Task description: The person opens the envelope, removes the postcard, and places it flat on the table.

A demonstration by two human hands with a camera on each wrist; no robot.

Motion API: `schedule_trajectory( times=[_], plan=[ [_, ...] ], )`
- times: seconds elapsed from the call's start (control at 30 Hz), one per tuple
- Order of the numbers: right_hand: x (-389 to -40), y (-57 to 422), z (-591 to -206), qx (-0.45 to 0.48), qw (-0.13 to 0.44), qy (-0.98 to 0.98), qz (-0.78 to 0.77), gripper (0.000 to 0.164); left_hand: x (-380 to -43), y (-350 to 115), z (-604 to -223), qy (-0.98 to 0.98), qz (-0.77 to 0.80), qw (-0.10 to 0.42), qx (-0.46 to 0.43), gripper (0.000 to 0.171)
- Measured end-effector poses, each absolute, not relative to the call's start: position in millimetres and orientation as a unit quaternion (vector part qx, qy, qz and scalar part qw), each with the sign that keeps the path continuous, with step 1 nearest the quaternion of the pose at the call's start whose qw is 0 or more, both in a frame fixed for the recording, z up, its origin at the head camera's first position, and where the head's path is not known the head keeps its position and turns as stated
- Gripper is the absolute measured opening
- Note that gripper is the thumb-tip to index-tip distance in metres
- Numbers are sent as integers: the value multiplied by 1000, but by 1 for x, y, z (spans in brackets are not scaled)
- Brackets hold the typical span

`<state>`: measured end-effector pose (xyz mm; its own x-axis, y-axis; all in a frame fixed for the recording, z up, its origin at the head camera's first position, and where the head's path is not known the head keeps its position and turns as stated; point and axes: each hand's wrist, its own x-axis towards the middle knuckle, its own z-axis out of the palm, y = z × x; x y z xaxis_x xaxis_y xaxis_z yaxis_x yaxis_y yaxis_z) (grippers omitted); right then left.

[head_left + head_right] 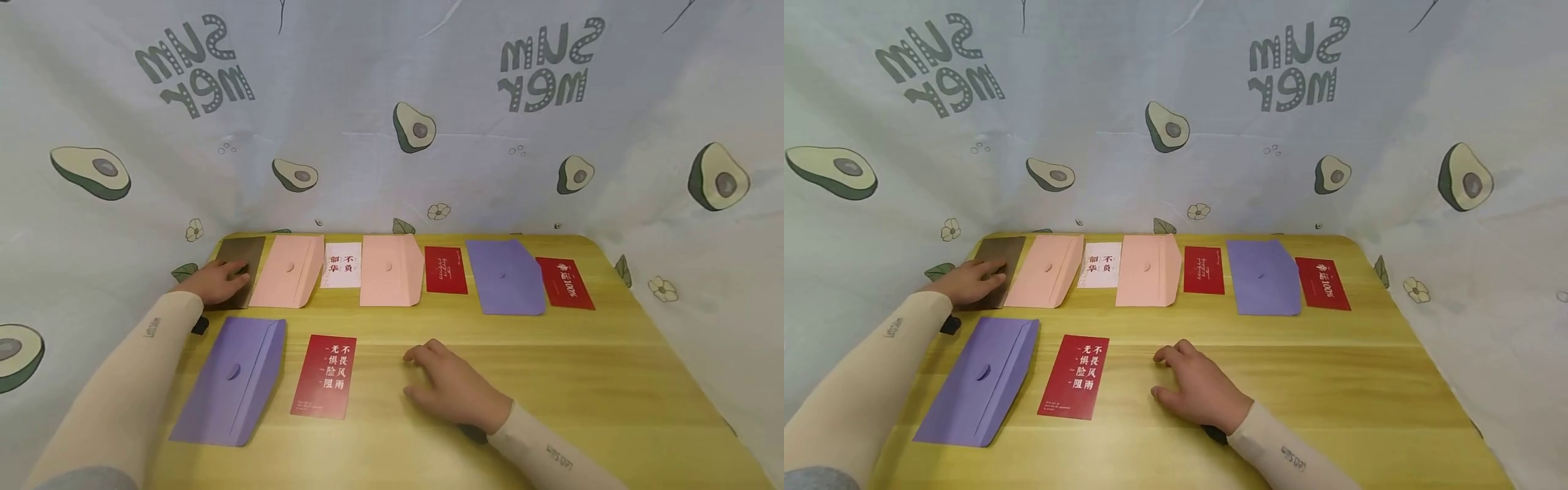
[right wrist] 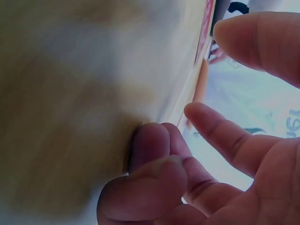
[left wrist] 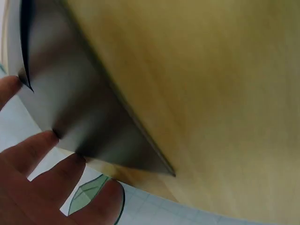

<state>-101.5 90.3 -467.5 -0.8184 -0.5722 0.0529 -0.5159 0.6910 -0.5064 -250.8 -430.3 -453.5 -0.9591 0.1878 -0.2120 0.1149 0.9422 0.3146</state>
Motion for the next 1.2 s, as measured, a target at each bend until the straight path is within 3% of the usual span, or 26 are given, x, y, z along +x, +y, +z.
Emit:
schedule_trajectory(
  times=[0.53, 1.2],
  plan=[
    [-111, 89, -472, -290, 57, 919, -259, 38, -247, -443, -457, 987, 133, 77, 55, 60],
    [-110, 89, -473, -295, 44, 916, -269, 34, -237, -445, -454, 985, 131, 111, 11, 65]
  ],
)
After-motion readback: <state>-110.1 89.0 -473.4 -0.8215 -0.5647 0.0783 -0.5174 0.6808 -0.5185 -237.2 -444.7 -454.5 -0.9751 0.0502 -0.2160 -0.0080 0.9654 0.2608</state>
